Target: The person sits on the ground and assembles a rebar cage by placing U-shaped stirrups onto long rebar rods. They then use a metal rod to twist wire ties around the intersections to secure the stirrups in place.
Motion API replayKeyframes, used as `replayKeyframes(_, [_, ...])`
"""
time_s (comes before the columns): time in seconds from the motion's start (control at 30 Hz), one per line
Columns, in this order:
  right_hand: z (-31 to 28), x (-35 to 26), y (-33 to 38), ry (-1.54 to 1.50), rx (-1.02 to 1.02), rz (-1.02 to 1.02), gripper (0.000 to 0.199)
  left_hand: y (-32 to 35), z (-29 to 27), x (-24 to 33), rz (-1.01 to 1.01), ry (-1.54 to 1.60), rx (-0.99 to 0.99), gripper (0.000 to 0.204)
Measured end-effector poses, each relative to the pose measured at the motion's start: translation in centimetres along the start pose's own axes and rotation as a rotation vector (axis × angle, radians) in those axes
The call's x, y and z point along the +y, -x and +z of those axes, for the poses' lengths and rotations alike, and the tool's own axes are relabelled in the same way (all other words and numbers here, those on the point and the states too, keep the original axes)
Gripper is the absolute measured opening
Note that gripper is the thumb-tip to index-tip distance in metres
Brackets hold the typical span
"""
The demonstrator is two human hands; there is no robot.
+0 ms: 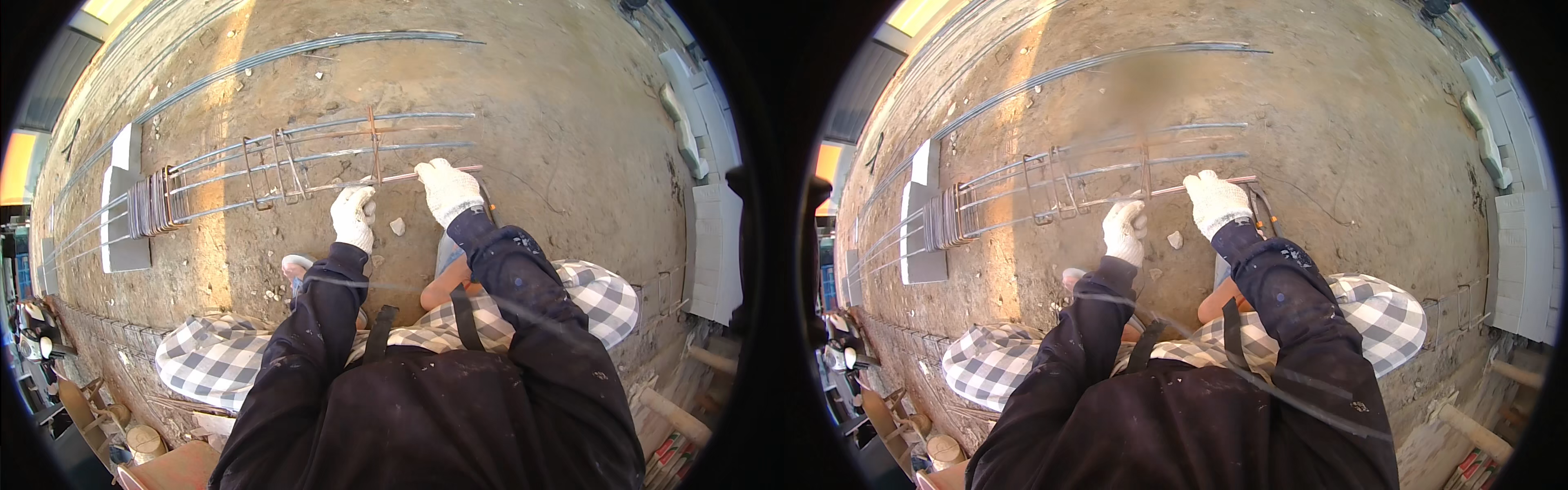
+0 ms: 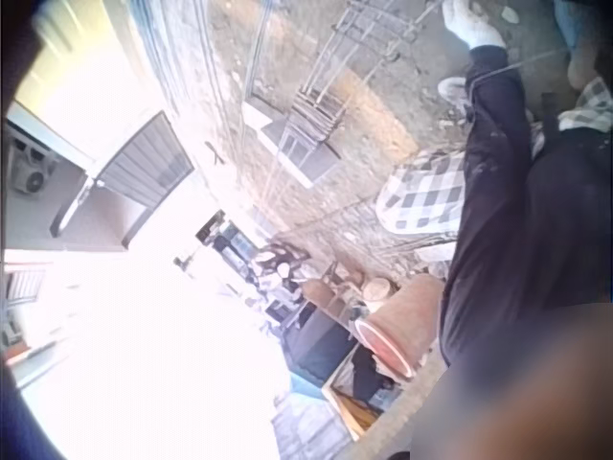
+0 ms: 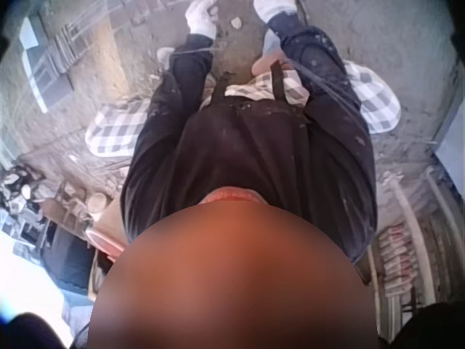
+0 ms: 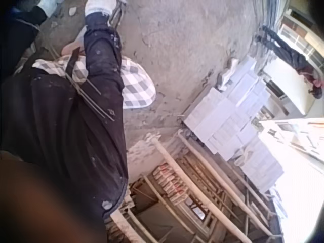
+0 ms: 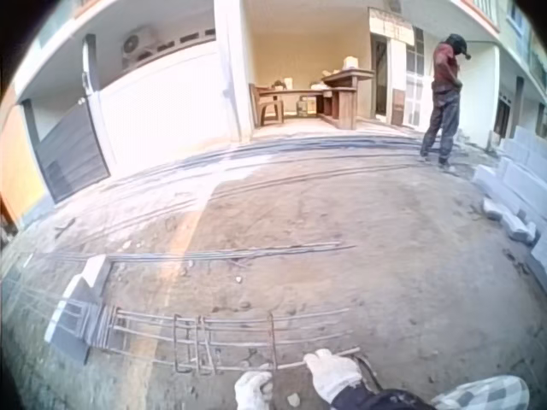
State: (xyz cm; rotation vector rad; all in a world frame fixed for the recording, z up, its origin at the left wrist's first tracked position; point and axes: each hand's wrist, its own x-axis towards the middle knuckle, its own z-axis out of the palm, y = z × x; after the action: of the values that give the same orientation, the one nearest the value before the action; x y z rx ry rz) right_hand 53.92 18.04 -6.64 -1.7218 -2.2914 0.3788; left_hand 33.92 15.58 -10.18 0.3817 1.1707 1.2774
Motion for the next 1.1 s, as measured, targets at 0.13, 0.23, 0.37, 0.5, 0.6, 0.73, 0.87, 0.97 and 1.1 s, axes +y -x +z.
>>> replayKeyframes(0.13, [0.0,0.0,-0.2,-0.034,-0.083,0.039,0.020,-0.6,0.0,-1.0,-0.068,0.128,-0.018,0.007])
replayKeyframes(0.23, [-0.2,0.0,-0.2,-0.017,-0.085,0.044,0.021,-0.6,0.3,-1.6,0.027,0.079,-0.100,0.018])
replayKeyframes(0.37, [-0.5,-0.1,0.0,-0.013,-0.068,0.030,0.021,-0.8,1.0,-2.0,0.066,0.009,-0.109,0.035])
replayKeyframes(0.5, [-0.6,-0.1,0.3,-0.019,-0.028,0.019,0.022,-0.7,1.4,-2.0,0.072,0.008,-0.153,0.037])
replayKeyframes(0.6, [-0.3,0.2,0.2,-0.007,-0.032,0.013,0.022,-0.5,1.4,-2.0,0.103,-0.037,-0.125,0.037])
replayKeyframes(0.73, [0.3,0.5,0.0,0.030,-0.030,0.028,0.021,-0.4,1.3,-1.9,0.041,-0.025,-0.125,0.026])
replayKeyframes(0.87, [-0.2,0.5,0.3,0.012,0.012,0.003,0.021,-0.6,1.3,-1.7,0.061,-0.035,-0.119,0.016])
replayKeyframes(0.97, [-2.5,0.2,1.4,0.038,-0.038,0.057,0.022,-0.7,1.4,-1.6,0.066,-0.076,-0.104,0.022])
replayKeyframes(1.1, [-5.9,-1.4,1.3,0.175,-0.252,0.058,0.031,-0.6,1.4,-1.9,0.102,-0.037,-0.124,0.022])
